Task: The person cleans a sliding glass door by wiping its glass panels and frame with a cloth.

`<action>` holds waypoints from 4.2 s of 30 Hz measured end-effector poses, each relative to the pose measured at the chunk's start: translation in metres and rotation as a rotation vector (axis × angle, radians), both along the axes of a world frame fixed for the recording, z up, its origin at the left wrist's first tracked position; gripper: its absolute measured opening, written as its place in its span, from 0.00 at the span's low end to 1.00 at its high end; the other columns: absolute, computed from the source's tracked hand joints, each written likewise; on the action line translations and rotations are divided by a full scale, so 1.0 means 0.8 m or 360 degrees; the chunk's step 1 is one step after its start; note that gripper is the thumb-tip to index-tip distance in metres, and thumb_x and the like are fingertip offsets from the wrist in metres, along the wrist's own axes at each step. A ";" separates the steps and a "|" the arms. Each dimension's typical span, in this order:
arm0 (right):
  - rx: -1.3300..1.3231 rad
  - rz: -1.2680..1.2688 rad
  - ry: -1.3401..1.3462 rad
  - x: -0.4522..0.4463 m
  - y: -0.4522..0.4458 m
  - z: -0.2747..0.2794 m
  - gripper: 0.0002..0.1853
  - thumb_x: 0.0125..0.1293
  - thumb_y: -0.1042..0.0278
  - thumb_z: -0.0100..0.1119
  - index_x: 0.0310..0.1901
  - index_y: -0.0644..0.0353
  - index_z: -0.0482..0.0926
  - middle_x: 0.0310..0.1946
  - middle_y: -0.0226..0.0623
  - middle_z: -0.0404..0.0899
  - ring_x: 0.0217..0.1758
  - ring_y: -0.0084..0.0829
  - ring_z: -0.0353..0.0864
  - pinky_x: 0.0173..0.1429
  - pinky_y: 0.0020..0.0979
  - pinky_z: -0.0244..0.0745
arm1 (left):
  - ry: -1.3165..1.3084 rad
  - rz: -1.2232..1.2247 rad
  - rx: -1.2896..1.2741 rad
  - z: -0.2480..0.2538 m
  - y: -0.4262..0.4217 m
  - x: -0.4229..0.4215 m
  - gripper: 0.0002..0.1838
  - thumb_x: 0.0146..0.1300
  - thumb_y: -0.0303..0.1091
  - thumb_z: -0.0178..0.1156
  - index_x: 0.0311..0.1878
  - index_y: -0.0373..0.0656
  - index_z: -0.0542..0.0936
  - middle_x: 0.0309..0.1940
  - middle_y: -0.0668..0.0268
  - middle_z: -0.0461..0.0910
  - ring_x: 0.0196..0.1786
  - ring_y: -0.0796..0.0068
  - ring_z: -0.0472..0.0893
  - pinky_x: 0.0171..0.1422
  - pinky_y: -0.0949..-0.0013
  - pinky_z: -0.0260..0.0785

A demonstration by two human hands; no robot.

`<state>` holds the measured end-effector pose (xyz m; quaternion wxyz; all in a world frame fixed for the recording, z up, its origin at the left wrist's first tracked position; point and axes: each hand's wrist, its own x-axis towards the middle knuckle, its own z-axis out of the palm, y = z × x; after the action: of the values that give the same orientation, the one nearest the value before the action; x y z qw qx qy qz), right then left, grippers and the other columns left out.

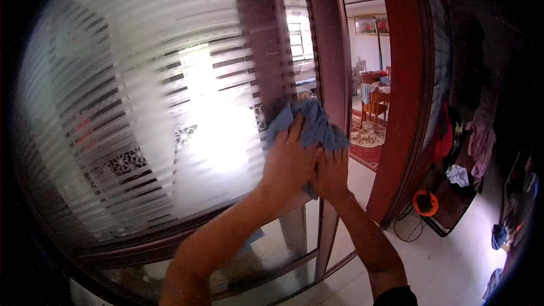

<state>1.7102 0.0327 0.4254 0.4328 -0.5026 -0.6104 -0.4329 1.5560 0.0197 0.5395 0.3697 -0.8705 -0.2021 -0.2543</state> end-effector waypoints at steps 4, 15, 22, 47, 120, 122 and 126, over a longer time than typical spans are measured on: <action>0.0185 -0.0095 -0.0171 0.014 -0.001 0.104 0.29 0.64 0.57 0.50 0.61 0.70 0.67 0.62 0.57 0.65 0.66 0.63 0.60 0.70 0.63 0.49 | -0.0271 -0.0191 0.0370 0.068 0.026 0.011 0.20 0.71 0.48 0.48 0.51 0.47 0.83 0.58 0.52 0.77 0.71 0.50 0.62 0.71 0.51 0.50; 0.0446 0.0231 -0.0143 0.016 0.022 0.224 0.27 0.65 0.59 0.50 0.63 0.65 0.67 0.61 0.51 0.67 0.53 0.54 0.67 0.60 0.46 0.62 | -0.0600 -0.0116 0.0886 0.179 0.053 0.023 0.24 0.69 0.55 0.48 0.43 0.46 0.85 0.38 0.54 0.84 0.67 0.47 0.66 0.75 0.47 0.43; 0.0149 0.0372 0.0165 0.012 0.014 0.122 0.24 0.64 0.60 0.52 0.57 0.67 0.72 0.61 0.55 0.67 0.59 0.58 0.66 0.68 0.54 0.56 | -0.0348 -0.0147 0.0513 0.097 0.046 0.026 0.25 0.69 0.55 0.47 0.46 0.47 0.85 0.51 0.52 0.81 0.70 0.46 0.62 0.76 0.47 0.42; -0.0633 0.0275 0.0129 -0.164 0.021 -0.139 0.40 0.63 0.43 0.55 0.71 0.60 0.60 0.69 0.49 0.62 0.73 0.53 0.57 0.74 0.60 0.42 | -0.0420 0.0000 -0.0286 -0.221 0.025 -0.153 0.11 0.60 0.42 0.56 0.41 0.53 0.83 0.62 0.58 0.74 0.65 0.65 0.71 0.54 0.65 0.62; 0.0675 0.1107 -0.0673 -0.872 0.004 0.216 0.24 0.64 0.59 0.53 0.60 0.61 0.73 0.65 0.43 0.68 0.67 0.46 0.66 0.72 0.54 0.51 | -0.1611 0.0612 0.0690 0.054 -0.031 -0.848 0.15 0.68 0.39 0.51 0.48 0.35 0.74 0.41 0.45 0.75 0.46 0.43 0.74 0.51 0.49 0.68; 0.0739 0.1062 -0.0754 -0.878 -0.024 0.238 0.25 0.64 0.58 0.52 0.61 0.61 0.73 0.65 0.44 0.68 0.67 0.46 0.66 0.73 0.55 0.51 | -0.1558 0.0486 0.0714 0.068 -0.049 -0.862 0.13 0.69 0.36 0.50 0.49 0.35 0.73 0.41 0.44 0.75 0.44 0.42 0.75 0.50 0.50 0.69; 0.0885 0.0985 -0.0754 -0.897 -0.038 0.284 0.26 0.65 0.57 0.51 0.63 0.60 0.70 0.66 0.47 0.68 0.69 0.47 0.64 0.74 0.53 0.50 | -0.1353 0.0220 0.0848 0.123 -0.061 -0.890 0.13 0.69 0.33 0.49 0.49 0.35 0.73 0.42 0.43 0.75 0.44 0.42 0.75 0.50 0.50 0.70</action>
<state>0.9927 0.0021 0.6525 0.5083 -0.0498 -0.6743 -0.5333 0.8444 -0.0290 0.6377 0.4799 -0.5502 -0.3199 -0.6039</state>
